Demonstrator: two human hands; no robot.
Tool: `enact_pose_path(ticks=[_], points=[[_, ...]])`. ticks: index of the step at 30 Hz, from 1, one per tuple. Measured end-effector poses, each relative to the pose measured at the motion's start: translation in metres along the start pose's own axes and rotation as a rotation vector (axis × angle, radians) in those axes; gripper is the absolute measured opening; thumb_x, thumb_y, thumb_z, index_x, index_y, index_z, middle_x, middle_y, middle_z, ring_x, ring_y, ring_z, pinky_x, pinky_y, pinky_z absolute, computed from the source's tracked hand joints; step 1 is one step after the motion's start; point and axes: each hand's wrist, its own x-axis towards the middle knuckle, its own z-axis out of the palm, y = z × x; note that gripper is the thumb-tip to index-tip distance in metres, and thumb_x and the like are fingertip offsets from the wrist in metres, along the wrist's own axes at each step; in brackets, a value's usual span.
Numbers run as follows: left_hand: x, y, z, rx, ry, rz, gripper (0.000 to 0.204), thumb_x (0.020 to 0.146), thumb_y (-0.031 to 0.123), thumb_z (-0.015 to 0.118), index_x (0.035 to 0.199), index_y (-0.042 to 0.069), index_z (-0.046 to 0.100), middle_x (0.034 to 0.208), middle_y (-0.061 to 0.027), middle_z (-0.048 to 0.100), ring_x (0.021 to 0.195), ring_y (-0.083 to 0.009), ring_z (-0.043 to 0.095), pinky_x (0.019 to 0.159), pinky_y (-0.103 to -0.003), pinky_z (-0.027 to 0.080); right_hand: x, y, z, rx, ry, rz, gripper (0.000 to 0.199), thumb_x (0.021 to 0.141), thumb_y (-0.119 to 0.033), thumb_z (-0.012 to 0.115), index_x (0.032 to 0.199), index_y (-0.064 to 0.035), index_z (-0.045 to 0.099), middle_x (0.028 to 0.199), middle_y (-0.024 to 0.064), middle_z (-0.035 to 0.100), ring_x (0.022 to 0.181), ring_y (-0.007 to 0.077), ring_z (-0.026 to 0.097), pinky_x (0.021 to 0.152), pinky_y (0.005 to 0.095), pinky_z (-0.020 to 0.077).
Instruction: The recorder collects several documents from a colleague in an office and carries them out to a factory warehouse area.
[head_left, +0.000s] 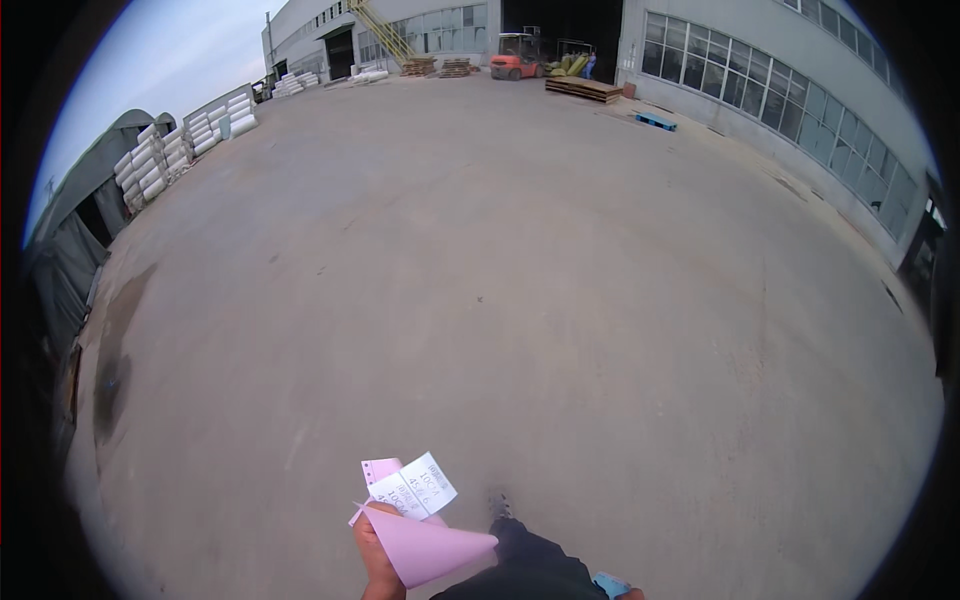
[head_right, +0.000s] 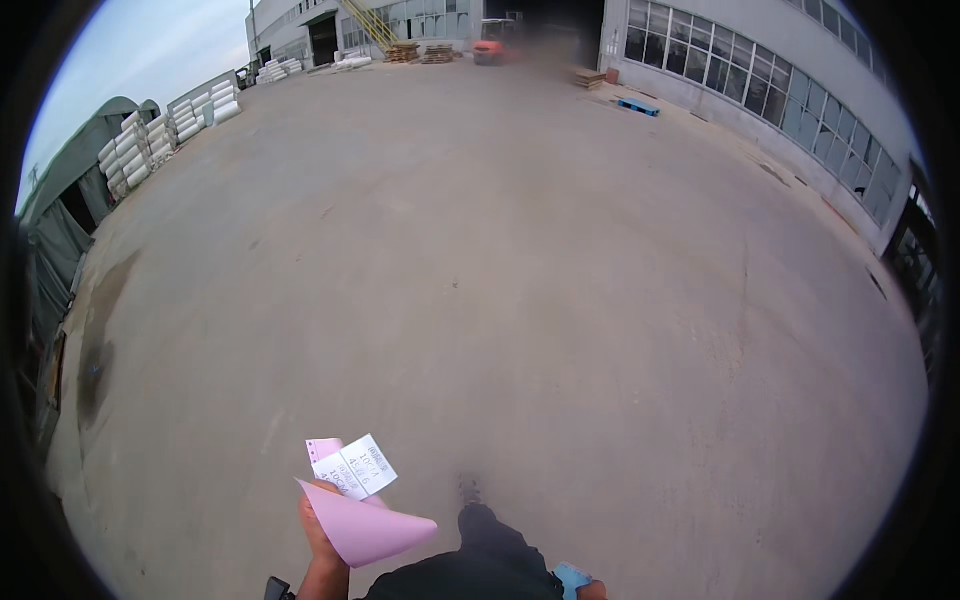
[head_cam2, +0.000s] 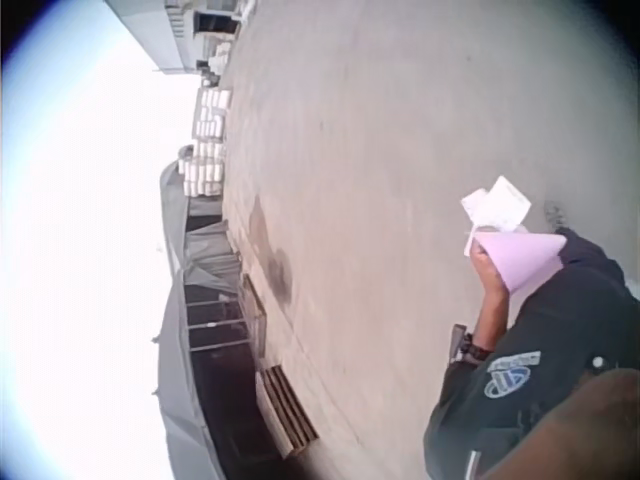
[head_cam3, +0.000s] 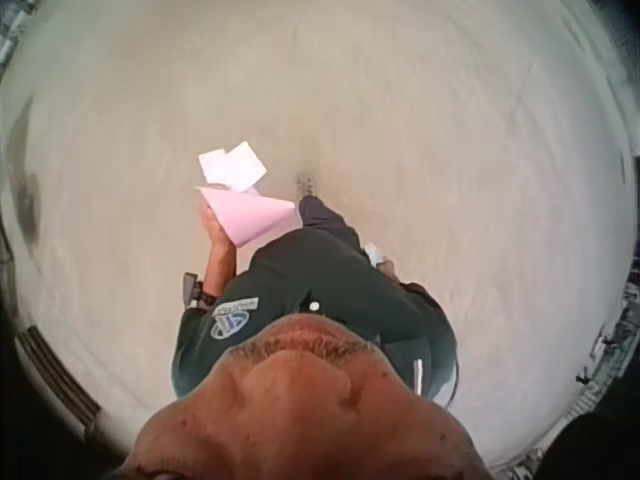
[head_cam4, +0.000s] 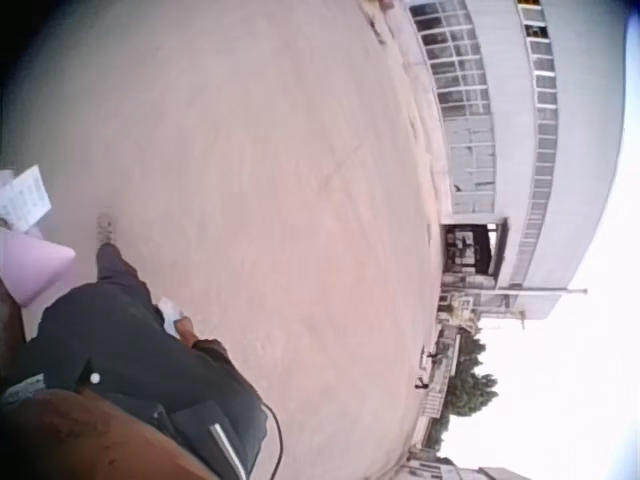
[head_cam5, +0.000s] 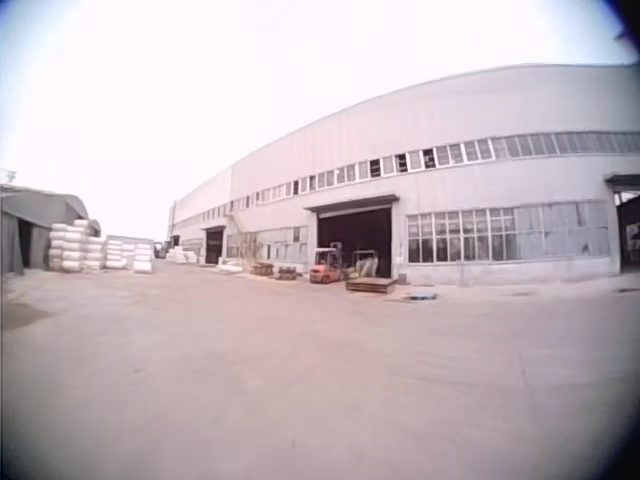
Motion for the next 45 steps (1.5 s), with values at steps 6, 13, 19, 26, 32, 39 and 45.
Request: enact_pose_path(ticks=[6,13,19,26,32,39,45], points=[[-0.021,0.063,0.021,0.016,0.095,0.1,0.017,0.083,0.014,0.064,0.074,0.005,0.053,0.071,-0.0017,0.055,0.063,-0.0088,0.052,0.058,-0.024,0.042,0.037,-0.234,-0.131,0.272,0.182,-0.396,0.032,0.069,-0.018,0.063,0.094,0.0014,0.067,0.089,0.0249,0.066,0.086,0.0405,0.064,0.078,0.0447,0.0502],[-0.02,-0.012,0.001,0.023,0.195,0.042,0.022,0.087,0.025,0.058,0.077,0.006,0.051,0.071,-0.0003,0.05,0.064,-0.0082,0.048,0.058,-0.024,0.04,0.085,-0.379,-0.213,0.64,0.277,-0.773,0.033,0.075,-0.019,0.063,0.095,0.0071,0.063,0.078,0.0223,0.065,0.073,0.0318,0.064,0.067,0.041,0.0475],[-0.009,0.002,0.001,-0.044,0.114,0.04,0.019,0.086,0.021,0.06,0.077,0.006,0.051,0.072,-0.0003,0.051,0.064,-0.0079,0.049,0.058,-0.024,0.04,0.069,-0.209,-0.134,0.478,0.268,-0.446,0.037,0.07,-0.017,0.064,0.099,0.0064,0.064,0.089,0.025,0.066,0.087,0.0367,0.066,0.079,0.0418,0.0495],[-0.039,0.029,0.012,-0.175,0.035,0.047,0.02,0.085,0.022,0.063,0.08,0.005,0.054,0.073,-0.0006,0.055,0.064,-0.0073,0.052,0.058,-0.022,0.042,-0.069,0.003,-0.061,0.16,-0.013,0.054,0.043,0.067,-0.012,0.067,0.104,0.0089,0.062,0.094,0.0262,0.065,0.084,0.0392,0.066,0.071,0.0438,0.0524],[-0.046,0.052,0.033,-0.207,0.12,-0.096,0.017,0.087,0.018,0.062,0.079,0.006,0.054,0.072,-0.0002,0.056,0.064,-0.0073,0.053,0.058,-0.023,0.042,-0.038,0.031,-0.056,0.066,0.014,-0.097,0.04,0.066,-0.009,0.066,0.103,0.008,0.062,0.094,0.0238,0.066,0.082,0.0364,0.066,0.07,0.0423,0.052],[-0.037,0.047,0.009,-0.003,0.06,0.043,0.014,0.087,0.013,0.062,0.079,0.006,0.054,0.072,0.0004,0.056,0.064,-0.0071,0.053,0.059,-0.024,0.043,0.05,-0.296,-0.183,0.605,0.086,-0.52,0.03,0.078,-0.008,0.06,0.102,0.0089,0.061,0.091,0.016,0.067,0.085,0.0246,0.064,0.077,0.0354,0.0483],[-0.013,0.039,0.002,-0.072,0.151,-0.134,0.019,0.089,0.022,0.058,0.08,0.006,0.052,0.072,-0.0004,0.054,0.061,-0.0066,0.05,0.055,-0.022,0.041,0.004,-0.406,-0.266,0.609,0.141,-0.786,0.03,0.081,-0.007,0.057,0.105,0.0105,0.06,0.093,0.0165,0.067,0.085,0.0228,0.063,0.078,0.0335,0.0478]])
